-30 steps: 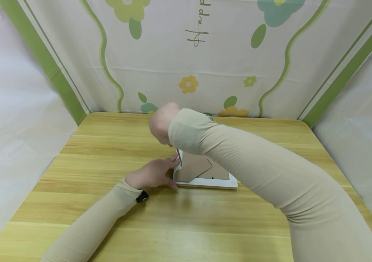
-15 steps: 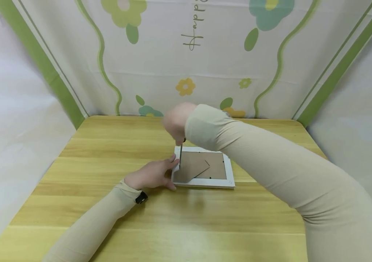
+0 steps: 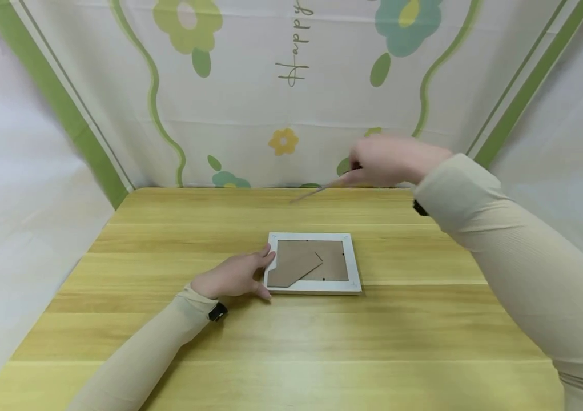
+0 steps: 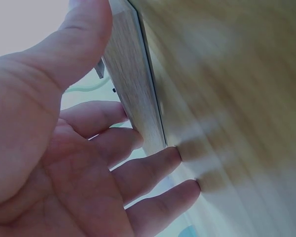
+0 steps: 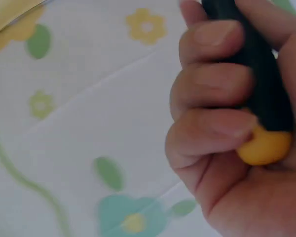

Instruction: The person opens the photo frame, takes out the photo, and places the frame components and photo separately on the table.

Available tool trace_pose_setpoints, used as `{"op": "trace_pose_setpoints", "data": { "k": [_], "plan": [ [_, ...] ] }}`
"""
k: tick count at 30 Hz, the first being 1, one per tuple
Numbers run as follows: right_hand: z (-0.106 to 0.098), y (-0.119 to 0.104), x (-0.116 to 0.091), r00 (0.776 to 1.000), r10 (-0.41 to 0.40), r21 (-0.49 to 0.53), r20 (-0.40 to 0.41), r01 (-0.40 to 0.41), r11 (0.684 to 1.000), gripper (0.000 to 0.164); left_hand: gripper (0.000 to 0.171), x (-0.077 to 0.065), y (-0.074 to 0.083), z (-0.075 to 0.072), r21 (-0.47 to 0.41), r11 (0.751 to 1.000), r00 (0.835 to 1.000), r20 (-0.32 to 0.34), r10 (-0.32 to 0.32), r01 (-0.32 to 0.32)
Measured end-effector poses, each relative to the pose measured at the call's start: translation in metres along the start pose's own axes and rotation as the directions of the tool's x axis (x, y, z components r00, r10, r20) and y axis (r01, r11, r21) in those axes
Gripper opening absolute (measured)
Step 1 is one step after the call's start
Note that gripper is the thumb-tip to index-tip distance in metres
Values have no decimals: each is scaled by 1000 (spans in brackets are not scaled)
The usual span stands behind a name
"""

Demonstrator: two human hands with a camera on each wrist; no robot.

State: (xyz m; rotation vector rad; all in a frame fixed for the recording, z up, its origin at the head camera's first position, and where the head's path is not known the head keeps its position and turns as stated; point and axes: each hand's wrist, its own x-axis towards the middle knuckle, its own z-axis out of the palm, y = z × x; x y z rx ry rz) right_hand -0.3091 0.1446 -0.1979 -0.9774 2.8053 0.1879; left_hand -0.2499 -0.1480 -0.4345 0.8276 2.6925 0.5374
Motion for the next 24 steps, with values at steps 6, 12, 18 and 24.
{"op": "trace_pose_setpoints", "data": {
  "k": [6, 12, 18, 24],
  "plan": [
    [47, 49, -22, 992, 88, 209, -93, -67, 976, 27, 101, 0, -4, 0, -14, 1000, 1000, -7, 4, -4],
    [105, 91, -34, 982, 179, 409, -59, -140, 902, 28, 101, -2, -6, 0, -21, 1000, 1000, -14, 4, -4],
    [159, 126, -43, 972, 229, 434, -54, -184, 882, 31, 101, -2, -4, 0, -16, 1000, 1000, -14, 2, -2],
    [203, 145, -50, 966, 256, 453, -19, -220, 864, 36, 100, -4, -4, 0, -26, 1000, 1000, -16, -3, 3]
  ]
}}
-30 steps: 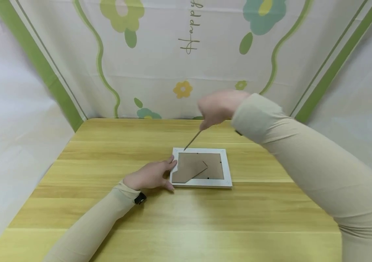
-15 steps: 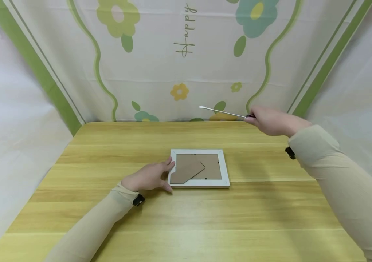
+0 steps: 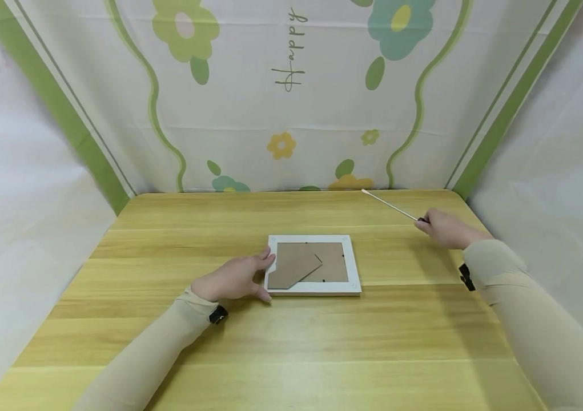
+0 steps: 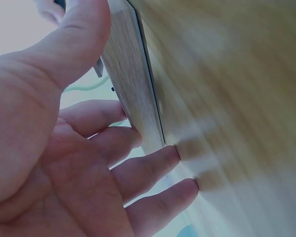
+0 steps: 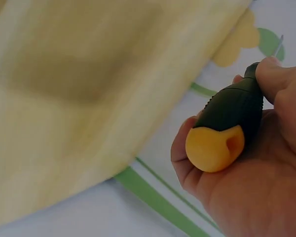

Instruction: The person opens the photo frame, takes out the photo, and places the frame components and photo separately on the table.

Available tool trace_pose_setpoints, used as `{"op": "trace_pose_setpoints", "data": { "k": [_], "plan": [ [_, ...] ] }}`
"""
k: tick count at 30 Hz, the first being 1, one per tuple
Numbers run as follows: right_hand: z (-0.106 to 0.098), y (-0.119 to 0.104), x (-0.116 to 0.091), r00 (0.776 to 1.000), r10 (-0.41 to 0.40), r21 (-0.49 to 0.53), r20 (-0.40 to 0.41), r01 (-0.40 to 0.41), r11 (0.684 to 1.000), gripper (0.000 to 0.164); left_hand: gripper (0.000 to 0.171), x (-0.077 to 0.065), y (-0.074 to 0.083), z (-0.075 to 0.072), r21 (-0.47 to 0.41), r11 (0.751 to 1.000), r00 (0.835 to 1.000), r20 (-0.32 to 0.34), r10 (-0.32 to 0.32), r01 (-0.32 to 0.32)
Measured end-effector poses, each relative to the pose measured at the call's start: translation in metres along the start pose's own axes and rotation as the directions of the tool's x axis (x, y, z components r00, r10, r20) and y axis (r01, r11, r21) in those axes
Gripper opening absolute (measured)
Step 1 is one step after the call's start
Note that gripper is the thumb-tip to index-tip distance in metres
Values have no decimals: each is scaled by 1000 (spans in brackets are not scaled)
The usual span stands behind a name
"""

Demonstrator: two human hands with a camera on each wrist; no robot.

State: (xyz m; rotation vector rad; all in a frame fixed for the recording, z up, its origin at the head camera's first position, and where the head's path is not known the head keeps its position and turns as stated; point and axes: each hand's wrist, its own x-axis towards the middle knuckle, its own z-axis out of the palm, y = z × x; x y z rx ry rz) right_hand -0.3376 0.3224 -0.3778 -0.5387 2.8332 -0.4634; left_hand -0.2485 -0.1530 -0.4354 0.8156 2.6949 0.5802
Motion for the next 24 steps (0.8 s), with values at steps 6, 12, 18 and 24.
{"op": "trace_pose_setpoints", "data": {
  "k": [6, 12, 18, 24],
  "plan": [
    [18, 23, 1, 998, 51, 30, 36, -52, 998, 40, 100, 1, 0, 1, 4, 1000, 1000, 2, -2, 2],
    [30, 32, 3, 994, 93, -13, 55, -93, 996, 41, 101, 2, 0, 3, 17, 1000, 1000, 8, -10, 10],
    [41, 37, 10, 993, 109, -9, 36, -109, 994, 43, 101, 2, 0, 4, 12, 1000, 1000, 5, -17, 17],
    [47, 40, 15, 993, 116, -49, 19, -115, 992, 40, 101, 1, 0, 3, 11, 1000, 1000, 3, -22, 22]
  ]
}}
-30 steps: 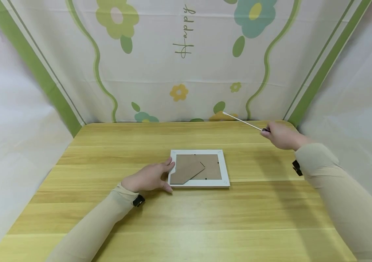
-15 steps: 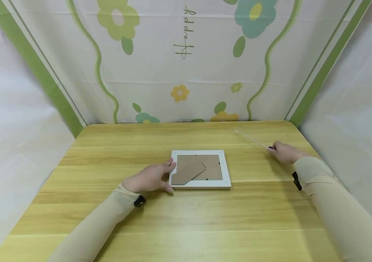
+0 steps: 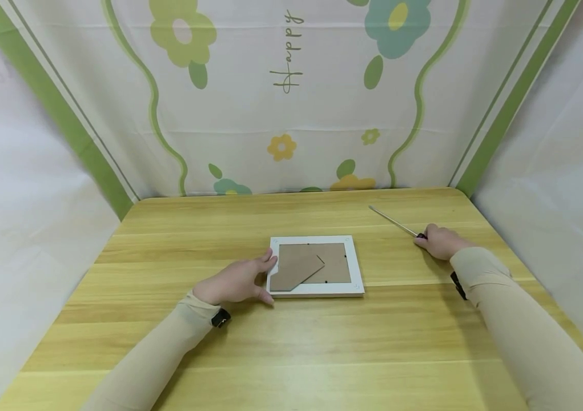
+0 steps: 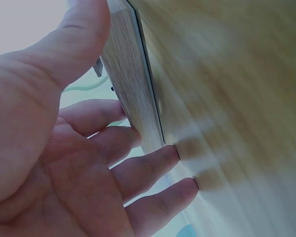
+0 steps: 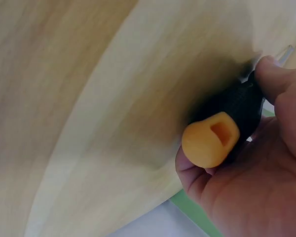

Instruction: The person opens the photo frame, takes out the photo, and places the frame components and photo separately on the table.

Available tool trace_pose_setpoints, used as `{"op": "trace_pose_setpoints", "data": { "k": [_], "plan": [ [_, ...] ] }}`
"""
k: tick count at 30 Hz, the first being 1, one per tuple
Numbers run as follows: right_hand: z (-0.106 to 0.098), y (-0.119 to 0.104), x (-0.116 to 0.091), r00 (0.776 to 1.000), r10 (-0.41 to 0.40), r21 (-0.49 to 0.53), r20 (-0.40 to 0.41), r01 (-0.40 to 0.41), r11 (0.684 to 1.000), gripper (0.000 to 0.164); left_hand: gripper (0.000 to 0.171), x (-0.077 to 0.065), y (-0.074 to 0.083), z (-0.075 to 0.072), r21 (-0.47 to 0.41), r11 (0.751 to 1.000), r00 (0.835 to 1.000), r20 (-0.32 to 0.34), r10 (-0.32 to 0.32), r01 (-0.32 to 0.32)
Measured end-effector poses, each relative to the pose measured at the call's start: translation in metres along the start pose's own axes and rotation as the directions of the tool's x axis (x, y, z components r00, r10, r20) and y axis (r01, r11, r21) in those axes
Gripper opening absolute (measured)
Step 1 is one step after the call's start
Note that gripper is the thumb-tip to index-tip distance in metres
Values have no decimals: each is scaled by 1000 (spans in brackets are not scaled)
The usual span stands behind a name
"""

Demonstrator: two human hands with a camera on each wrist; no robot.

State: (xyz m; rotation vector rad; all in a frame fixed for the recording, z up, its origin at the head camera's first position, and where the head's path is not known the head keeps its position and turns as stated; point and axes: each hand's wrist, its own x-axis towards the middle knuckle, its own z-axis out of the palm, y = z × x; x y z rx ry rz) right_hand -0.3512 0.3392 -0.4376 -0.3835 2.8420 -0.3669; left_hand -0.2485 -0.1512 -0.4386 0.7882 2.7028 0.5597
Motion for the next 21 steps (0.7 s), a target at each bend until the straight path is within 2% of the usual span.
{"op": "trace_pose_setpoints", "data": {
  "k": [11, 15, 21],
  "plan": [
    [3, 4, -1, 1000, -3, 0, -14, 3, 1000, 49, 100, 0, 2, -1, -11, 1000, 1000, 6, -2, 2],
    [-3, -3, -4, 1000, 5, -5, -30, -5, 1000, 52, 100, -1, 3, -1, -5, 1000, 1000, 4, 0, 0],
    [-18, -23, -9, 991, 64, -38, -118, -69, 997, 52, 100, -2, 3, -2, -15, 1000, 1000, 4, 1, -1]
  ]
}}
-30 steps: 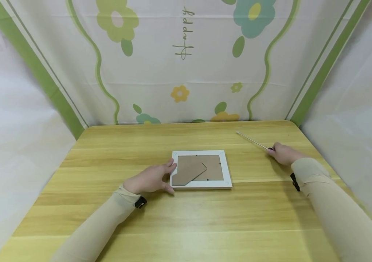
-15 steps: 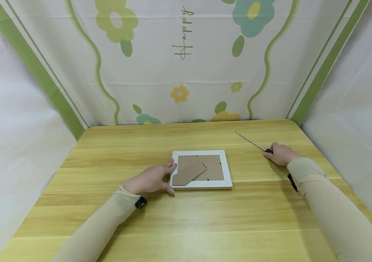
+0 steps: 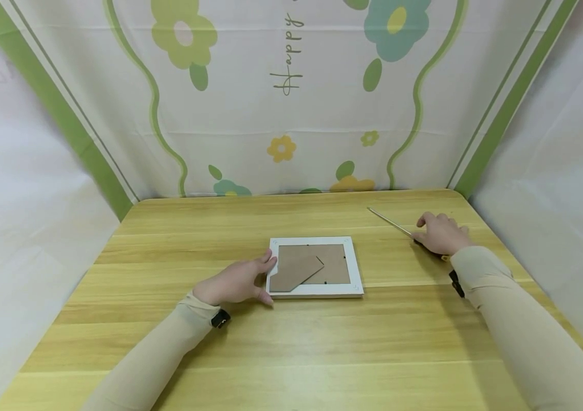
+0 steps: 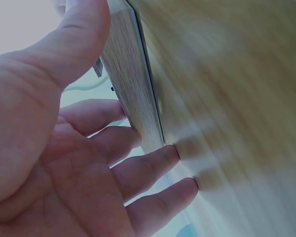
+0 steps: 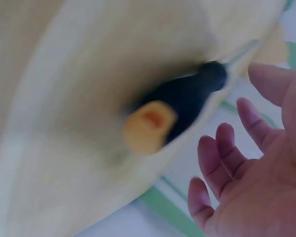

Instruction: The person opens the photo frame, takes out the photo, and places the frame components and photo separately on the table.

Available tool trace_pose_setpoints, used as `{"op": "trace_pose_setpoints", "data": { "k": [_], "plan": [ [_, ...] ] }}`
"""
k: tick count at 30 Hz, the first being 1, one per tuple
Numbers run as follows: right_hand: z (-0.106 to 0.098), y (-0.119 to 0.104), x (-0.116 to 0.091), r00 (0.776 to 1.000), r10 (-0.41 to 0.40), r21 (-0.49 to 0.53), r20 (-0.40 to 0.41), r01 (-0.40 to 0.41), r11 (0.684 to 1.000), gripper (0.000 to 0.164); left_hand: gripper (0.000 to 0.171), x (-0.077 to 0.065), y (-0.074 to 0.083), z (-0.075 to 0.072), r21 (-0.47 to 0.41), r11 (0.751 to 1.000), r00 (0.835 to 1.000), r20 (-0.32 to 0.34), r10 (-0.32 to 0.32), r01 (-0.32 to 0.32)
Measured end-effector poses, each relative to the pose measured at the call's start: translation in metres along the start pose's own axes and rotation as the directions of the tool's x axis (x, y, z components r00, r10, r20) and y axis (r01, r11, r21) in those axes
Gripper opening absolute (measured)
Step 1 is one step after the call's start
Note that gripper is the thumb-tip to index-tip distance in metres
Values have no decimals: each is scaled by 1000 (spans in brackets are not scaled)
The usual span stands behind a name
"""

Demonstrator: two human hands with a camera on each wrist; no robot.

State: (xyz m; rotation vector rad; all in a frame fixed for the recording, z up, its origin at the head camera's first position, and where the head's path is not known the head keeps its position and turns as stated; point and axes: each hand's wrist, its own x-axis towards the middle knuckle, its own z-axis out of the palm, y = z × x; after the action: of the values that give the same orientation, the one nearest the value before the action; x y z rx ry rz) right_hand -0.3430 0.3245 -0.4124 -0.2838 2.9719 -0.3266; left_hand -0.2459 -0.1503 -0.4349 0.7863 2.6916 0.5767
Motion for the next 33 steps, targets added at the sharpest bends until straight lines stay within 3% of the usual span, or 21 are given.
{"op": "trace_pose_setpoints", "data": {
  "k": [7, 13, 24, 29, 33],
  "plan": [
    [-10, -31, 4, 990, -107, 97, -94, 116, 989, 40, 100, -1, 1, 0, 5, 1000, 1000, -1, -2, 2],
    [-3, -58, 4, 973, -196, 138, -120, 212, 968, 27, 100, 0, 0, 0, -8, 1000, 1000, -2, 5, -5],
    [27, -97, 7, 913, -403, 147, -57, 407, 902, 40, 101, 1, -6, 1, 18, 1000, 1000, 4, 19, -19],
    [38, -107, 14, 899, -438, 155, -8, 433, 888, 52, 105, 1, -8, -1, 12, 1000, 1000, -3, 19, -19],
    [43, -114, 17, 882, -469, 146, 47, 459, 877, 58, 101, -1, -9, -4, 48, 998, 998, -53, -25, 28]
  ]
}}
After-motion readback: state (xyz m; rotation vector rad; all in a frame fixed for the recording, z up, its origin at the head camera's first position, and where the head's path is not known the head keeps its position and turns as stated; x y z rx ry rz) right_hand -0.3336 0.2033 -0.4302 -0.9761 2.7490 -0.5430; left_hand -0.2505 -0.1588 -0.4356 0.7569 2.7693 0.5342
